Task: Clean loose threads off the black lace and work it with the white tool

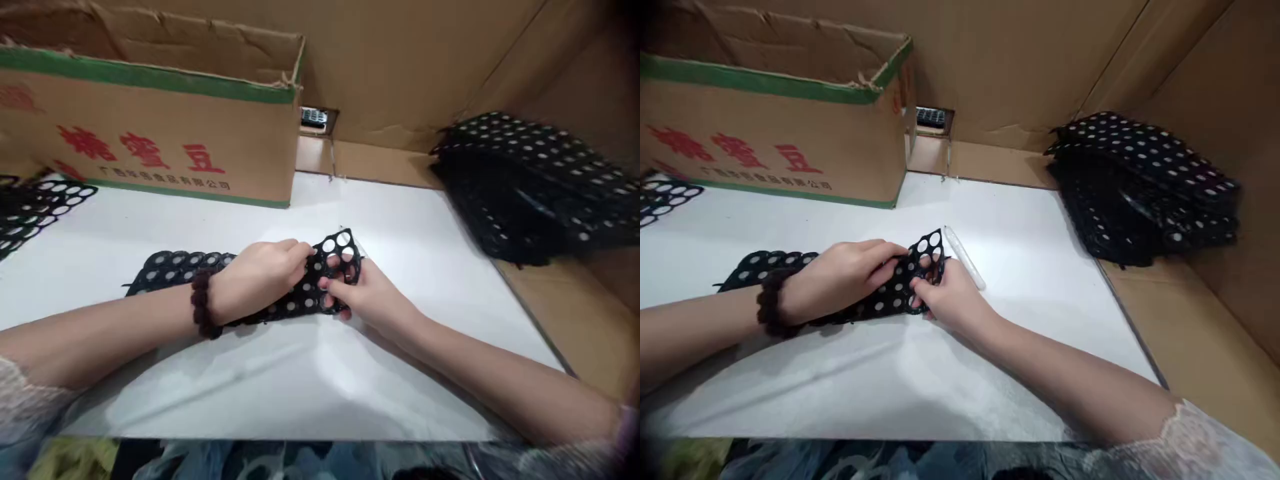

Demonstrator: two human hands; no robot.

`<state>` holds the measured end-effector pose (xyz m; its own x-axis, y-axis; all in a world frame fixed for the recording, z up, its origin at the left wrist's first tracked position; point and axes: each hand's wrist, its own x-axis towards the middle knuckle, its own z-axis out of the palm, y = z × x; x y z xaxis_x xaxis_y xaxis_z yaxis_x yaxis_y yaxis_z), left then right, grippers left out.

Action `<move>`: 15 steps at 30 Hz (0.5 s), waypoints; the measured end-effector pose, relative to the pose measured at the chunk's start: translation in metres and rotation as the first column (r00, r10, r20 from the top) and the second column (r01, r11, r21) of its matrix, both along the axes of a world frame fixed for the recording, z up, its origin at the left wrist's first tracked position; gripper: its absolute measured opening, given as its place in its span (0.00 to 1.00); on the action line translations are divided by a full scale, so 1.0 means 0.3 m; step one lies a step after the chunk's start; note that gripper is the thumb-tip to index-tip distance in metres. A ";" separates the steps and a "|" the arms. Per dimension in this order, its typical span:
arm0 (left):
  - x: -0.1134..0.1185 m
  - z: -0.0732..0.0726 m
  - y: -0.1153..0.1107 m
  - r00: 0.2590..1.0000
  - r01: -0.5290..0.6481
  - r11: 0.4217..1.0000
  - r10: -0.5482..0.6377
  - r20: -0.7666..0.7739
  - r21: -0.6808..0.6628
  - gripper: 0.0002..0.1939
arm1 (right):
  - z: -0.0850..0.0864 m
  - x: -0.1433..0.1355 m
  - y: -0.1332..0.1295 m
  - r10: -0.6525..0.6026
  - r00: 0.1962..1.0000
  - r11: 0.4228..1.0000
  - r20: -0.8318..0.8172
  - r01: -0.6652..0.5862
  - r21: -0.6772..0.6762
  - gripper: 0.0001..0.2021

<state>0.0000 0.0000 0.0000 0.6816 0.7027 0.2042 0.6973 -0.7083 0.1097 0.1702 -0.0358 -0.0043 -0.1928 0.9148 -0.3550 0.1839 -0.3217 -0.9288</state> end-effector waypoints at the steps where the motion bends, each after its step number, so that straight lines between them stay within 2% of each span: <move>1: -0.005 0.000 -0.003 1.000 -0.008 1.000 0.008 0.001 0.018 0.14 | 0.001 -0.001 0.002 0.000 1.000 1.000 -0.020 0.000 -0.011 0.08; 6: -0.019 -0.007 -0.019 1.000 0.005 0.998 -0.006 0.010 0.056 0.14 | 0.007 -0.004 0.006 0.031 0.996 0.999 -0.084 -0.032 -0.011 0.06; 10: -0.024 -0.015 -0.023 0.993 0.023 1.000 -0.021 0.114 -0.016 0.13 | 0.012 -0.014 0.005 0.038 0.996 0.999 -0.080 -0.037 0.019 0.10; 12: -0.026 -0.014 -0.020 0.977 -0.002 0.999 0.011 0.214 -0.043 0.12 | 0.012 -0.026 0.007 -0.005 0.996 1.000 -0.086 0.007 0.022 0.11; 15: -0.027 -0.008 -0.010 0.924 -0.109 0.984 0.153 0.349 -0.143 0.09 | 0.011 -0.040 0.007 -0.069 0.991 0.997 -0.115 0.071 0.008 0.10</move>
<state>-0.0081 -0.0031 -0.0023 0.4786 0.8150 0.3268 0.6818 -0.5795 0.4465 0.1582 -0.0336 -0.0010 -0.1666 0.9315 -0.3233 0.0537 -0.3188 -0.9463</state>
